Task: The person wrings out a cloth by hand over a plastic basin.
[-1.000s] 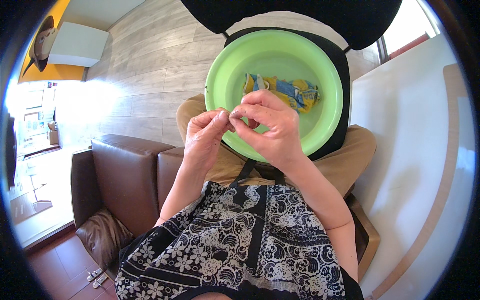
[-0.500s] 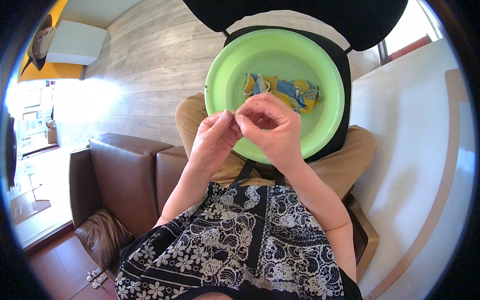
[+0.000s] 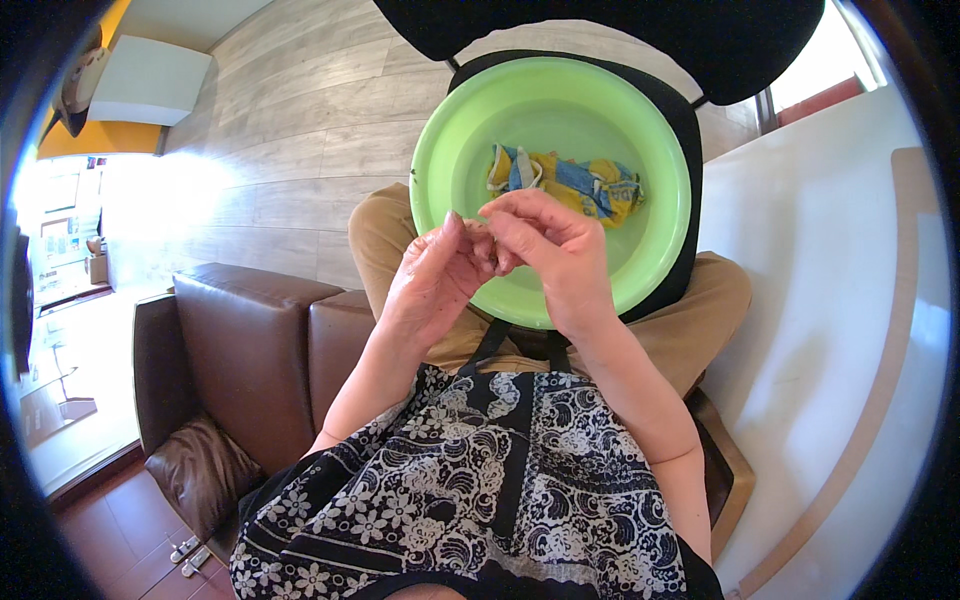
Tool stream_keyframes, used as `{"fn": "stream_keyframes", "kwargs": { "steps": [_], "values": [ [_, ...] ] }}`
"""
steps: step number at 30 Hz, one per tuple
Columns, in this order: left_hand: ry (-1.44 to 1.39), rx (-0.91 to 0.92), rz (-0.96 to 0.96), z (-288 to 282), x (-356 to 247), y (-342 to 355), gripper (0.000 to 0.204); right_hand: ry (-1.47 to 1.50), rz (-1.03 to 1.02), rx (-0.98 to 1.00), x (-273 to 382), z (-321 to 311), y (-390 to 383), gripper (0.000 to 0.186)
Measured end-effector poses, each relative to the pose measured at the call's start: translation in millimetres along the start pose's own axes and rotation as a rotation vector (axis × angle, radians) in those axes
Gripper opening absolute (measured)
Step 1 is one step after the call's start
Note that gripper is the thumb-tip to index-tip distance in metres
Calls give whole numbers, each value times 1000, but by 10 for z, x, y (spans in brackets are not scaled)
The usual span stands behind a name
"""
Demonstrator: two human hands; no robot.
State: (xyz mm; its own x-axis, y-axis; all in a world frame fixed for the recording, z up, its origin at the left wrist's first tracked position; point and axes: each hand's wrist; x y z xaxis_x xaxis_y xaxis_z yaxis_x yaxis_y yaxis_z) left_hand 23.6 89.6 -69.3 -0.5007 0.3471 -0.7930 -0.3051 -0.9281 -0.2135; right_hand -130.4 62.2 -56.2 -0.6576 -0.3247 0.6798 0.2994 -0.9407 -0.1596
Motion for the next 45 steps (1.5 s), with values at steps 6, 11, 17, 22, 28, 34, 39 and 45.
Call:
{"fn": "stream_keyframes", "kwargs": {
  "steps": [6,11,17,22,28,34,39,45],
  "values": [
    [160,-205,-25,-162,55,67,55,-547,-132,-123,99,-708,275,36],
    [370,-377,-165,-261,126,268,67,-1601,-110,-252,-5,-1248,478,47],
    [304,-355,-401,-350,522,760,67,-1999,-96,-182,-506,-1207,640,49],
    [231,-306,-415,-317,649,940,60,-1684,-63,-284,-492,-1497,921,38],
    [49,-314,-492,-357,723,1149,49,-976,-170,-129,-346,-926,773,38],
    [-395,44,-103,-591,1133,1472,32,-989,-413,69,-352,-329,564,34],
    [-500,-219,-217,-443,1159,1339,33,-1123,-505,-37,-522,-577,648,28],
    [73,-432,-368,-255,933,1137,32,-1463,-504,-190,-419,-1051,1025,28]
  ]
}}
Point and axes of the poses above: each hand's wrist, its own y-axis towards the middle knuckle, its own z-axis out of the palm, x = y × z, and after that the axes turned 15 degrees about y, right-handed
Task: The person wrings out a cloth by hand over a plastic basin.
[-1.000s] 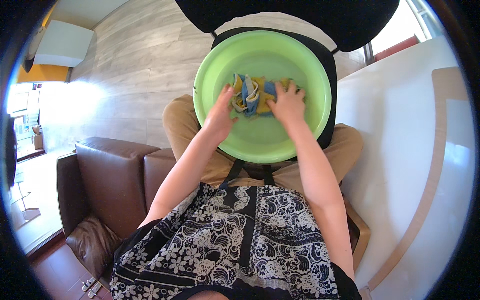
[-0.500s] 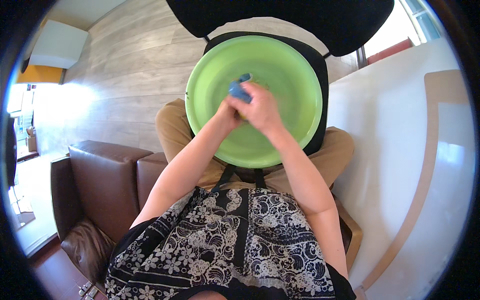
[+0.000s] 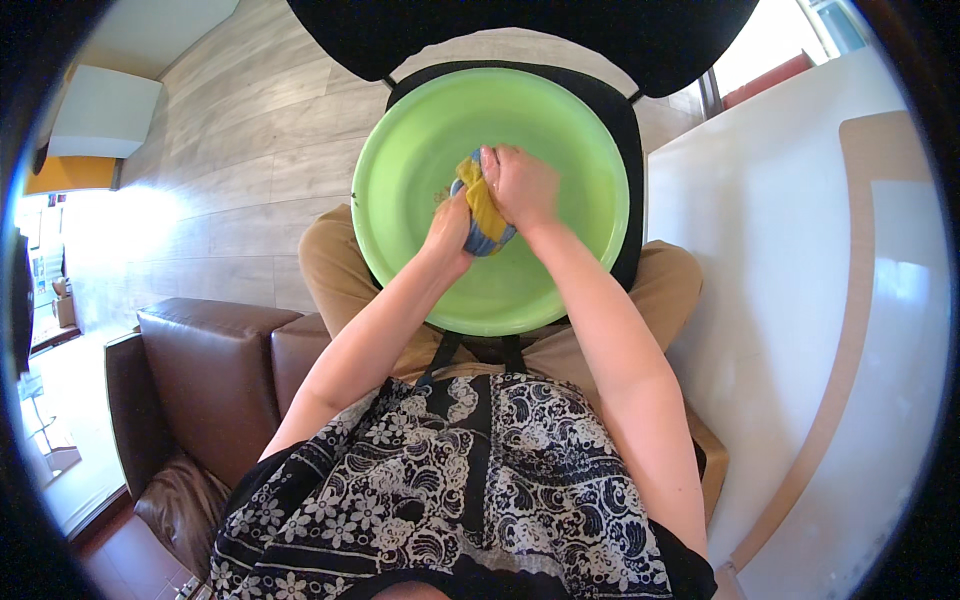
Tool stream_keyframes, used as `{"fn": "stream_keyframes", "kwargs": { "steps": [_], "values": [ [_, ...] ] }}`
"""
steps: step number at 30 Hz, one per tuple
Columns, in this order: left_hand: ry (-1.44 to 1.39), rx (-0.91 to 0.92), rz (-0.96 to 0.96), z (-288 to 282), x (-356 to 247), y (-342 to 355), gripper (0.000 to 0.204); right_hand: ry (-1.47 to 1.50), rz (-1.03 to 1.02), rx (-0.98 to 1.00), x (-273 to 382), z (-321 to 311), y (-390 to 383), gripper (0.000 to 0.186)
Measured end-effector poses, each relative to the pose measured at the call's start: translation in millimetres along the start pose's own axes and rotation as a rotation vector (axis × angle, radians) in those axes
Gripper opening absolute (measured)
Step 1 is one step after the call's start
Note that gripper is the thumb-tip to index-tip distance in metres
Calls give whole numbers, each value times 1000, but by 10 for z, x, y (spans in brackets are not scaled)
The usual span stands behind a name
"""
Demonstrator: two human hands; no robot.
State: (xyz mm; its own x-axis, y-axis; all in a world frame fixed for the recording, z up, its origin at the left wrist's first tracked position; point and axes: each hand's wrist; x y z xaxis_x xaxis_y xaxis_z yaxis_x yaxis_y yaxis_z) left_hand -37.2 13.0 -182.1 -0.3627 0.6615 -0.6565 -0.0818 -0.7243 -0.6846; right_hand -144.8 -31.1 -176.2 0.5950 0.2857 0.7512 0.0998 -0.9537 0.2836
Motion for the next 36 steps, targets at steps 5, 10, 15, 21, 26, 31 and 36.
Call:
{"fn": "stream_keyframes", "kwargs": {
  "steps": [5,10,15,21,26,31,36],
  "values": [
    [291,48,112,-226,-283,-384,28,-136,49,45,-488,-108,104,28],
    [172,66,123,-552,-168,-362,42,-349,-43,315,-295,-126,-110,50],
    [51,10,-42,-273,-315,-491,54,-290,281,201,-479,-102,-59,45],
    [-223,355,-174,-207,-236,-16,47,445,-57,223,494,-151,-142,30],
    [-302,476,12,-142,-119,221,39,199,-192,25,742,-66,-343,27],
    [-446,497,70,-48,58,62,32,350,-84,79,655,-39,-364,31],
    [-81,-101,-50,83,-160,-29,38,180,21,-5,280,-20,-61,30]
  ]
}}
Point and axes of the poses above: each hand's wrist, its own y-axis towards the middle knuckle, its own z-axis out of the palm, x = y × z, and after that the axes turned 15 degrees about y, right-handed
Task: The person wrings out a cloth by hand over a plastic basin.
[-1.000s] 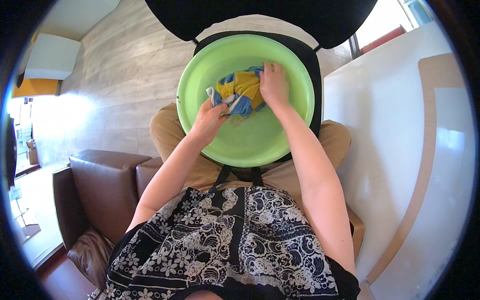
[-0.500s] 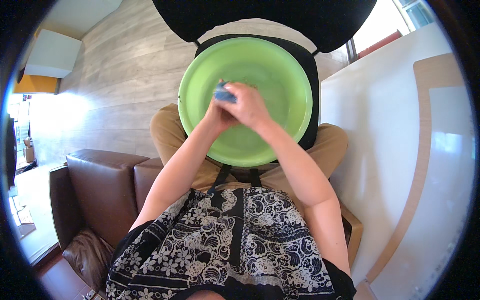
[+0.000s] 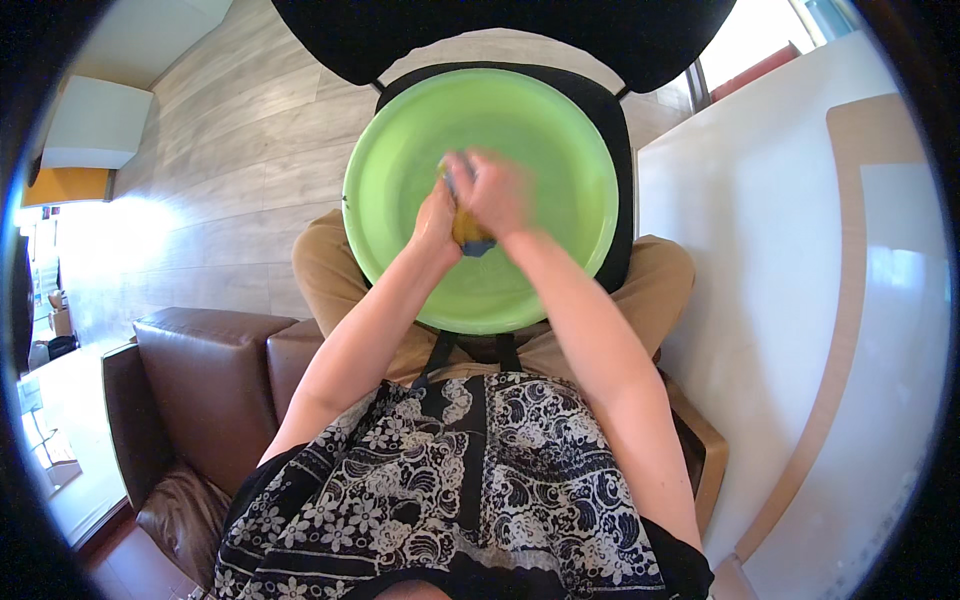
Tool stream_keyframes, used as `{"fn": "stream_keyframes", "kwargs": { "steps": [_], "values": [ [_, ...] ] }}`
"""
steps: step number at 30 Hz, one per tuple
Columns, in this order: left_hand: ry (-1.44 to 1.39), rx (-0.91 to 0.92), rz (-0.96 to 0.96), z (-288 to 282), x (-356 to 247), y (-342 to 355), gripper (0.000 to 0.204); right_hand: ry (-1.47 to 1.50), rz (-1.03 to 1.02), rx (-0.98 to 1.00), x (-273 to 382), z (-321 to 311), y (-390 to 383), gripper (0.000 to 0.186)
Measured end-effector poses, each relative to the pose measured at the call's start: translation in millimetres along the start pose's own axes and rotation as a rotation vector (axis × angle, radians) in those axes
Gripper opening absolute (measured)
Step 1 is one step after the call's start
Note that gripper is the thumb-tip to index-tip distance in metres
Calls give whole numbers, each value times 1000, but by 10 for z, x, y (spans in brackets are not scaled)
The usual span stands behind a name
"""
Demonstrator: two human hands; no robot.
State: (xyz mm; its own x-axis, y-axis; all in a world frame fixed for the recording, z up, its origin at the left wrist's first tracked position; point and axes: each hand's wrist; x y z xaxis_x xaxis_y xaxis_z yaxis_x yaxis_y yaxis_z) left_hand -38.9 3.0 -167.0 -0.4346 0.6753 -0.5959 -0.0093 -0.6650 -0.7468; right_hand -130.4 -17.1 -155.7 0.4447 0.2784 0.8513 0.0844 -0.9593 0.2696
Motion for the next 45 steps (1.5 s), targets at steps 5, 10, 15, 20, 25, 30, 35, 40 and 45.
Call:
{"fn": "stream_keyframes", "kwargs": {
  "steps": [5,10,15,20,25,30,35,40,45],
  "values": [
    [258,130,182,-96,31,-93,39,-290,46,109,-623,-223,250,29],
    [229,213,247,-454,-143,-263,55,-351,61,-2,-691,-266,148,28],
    [232,90,71,-470,-194,-249,70,-531,23,266,-685,-233,7,39],
    [-37,415,-111,-432,-84,68,54,-13,248,204,-388,-82,56,34],
    [-243,533,-77,-160,232,434,38,293,30,329,681,-125,-66,39],
    [-405,522,59,50,359,509,31,315,-63,165,582,-3,-155,35],
    [-355,363,107,-38,233,317,34,115,-123,-24,239,71,-73,34],
    [35,106,144,102,71,-63,30,-102,101,20,-249,-215,113,39],
    [173,123,193,23,149,-55,33,-240,132,102,-620,-324,65,36]
  ]
}}
Point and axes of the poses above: each hand's wrist, its own y-axis towards the middle knuckle, its own z-axis out of the palm, x = y × z, and after that the axes turned 15 degrees about y, right-handed
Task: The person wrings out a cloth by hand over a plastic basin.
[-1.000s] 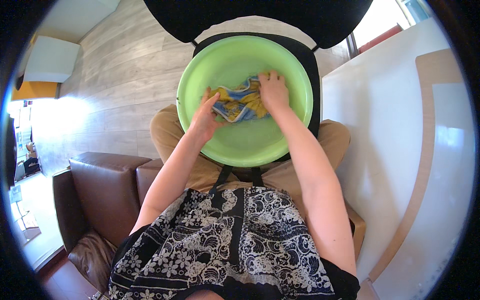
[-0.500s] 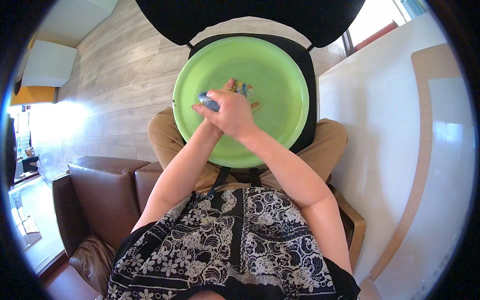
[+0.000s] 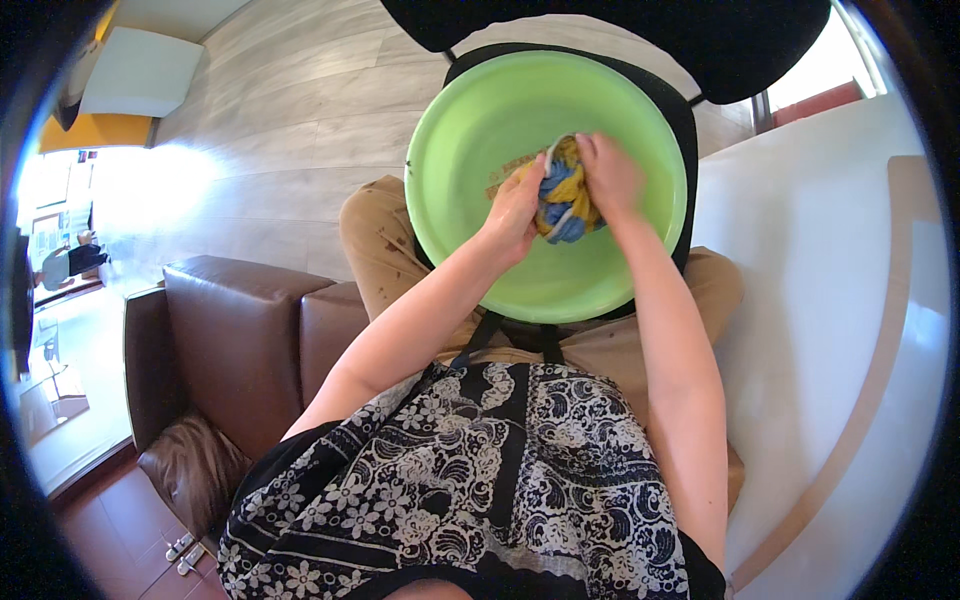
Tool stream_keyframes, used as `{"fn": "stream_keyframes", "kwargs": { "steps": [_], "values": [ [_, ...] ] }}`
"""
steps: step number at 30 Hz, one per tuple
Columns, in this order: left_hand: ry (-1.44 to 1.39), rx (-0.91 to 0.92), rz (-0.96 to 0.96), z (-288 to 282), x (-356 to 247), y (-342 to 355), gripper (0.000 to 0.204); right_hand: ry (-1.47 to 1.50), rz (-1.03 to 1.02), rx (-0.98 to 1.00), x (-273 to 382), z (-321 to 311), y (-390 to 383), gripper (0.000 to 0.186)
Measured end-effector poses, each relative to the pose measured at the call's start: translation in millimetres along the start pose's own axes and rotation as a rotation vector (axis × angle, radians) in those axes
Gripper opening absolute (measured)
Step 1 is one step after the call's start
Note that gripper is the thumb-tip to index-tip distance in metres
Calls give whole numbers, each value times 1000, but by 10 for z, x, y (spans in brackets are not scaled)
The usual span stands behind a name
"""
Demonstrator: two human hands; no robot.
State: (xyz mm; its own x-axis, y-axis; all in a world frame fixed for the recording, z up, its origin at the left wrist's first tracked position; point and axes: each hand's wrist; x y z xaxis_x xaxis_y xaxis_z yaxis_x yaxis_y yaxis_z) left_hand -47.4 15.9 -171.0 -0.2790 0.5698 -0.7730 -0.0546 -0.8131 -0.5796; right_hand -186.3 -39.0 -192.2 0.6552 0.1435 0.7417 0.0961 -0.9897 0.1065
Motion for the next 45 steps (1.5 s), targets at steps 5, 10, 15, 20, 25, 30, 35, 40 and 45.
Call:
{"fn": "stream_keyframes", "kwargs": {
  "steps": [5,10,15,20,25,30,35,40,45],
  "values": [
    [-39,-73,6,-149,-113,-182,62,-176,67,17,-245,-109,-175,39],
    [265,-174,-2,-289,29,-294,82,-270,28,260,-194,-111,-302,41],
    [187,-155,93,-115,278,-491,82,-351,127,307,-316,-8,-258,30],
    [256,-145,111,-26,276,-730,82,-391,113,306,-349,20,-265,23],
    [245,-143,76,-12,299,-834,82,-443,71,283,-231,-14,-370,23],
    [248,-208,100,2,294,-707,86,-506,22,234,-120,-111,-454,34],
    [401,-371,217,-136,431,-359,86,-597,-214,192,13,-24,-519,63],
    [396,-251,215,-39,370,-393,70,-322,-237,386,-55,-56,-519,68],
    [428,-186,156,-91,421,-407,69,-383,-239,323,-110,30,-553,54]
  ]
}}
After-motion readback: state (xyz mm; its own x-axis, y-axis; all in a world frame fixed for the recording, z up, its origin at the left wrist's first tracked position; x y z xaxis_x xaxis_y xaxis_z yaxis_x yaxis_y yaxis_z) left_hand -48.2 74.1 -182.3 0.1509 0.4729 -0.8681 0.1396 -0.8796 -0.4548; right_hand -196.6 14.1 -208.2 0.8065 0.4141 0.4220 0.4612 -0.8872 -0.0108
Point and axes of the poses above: each hand's wrist, its own y-axis towards the middle knuckle, its own z-axis out of the palm, x = y × z, and after that the axes turned 15 degrees about y, right-handed
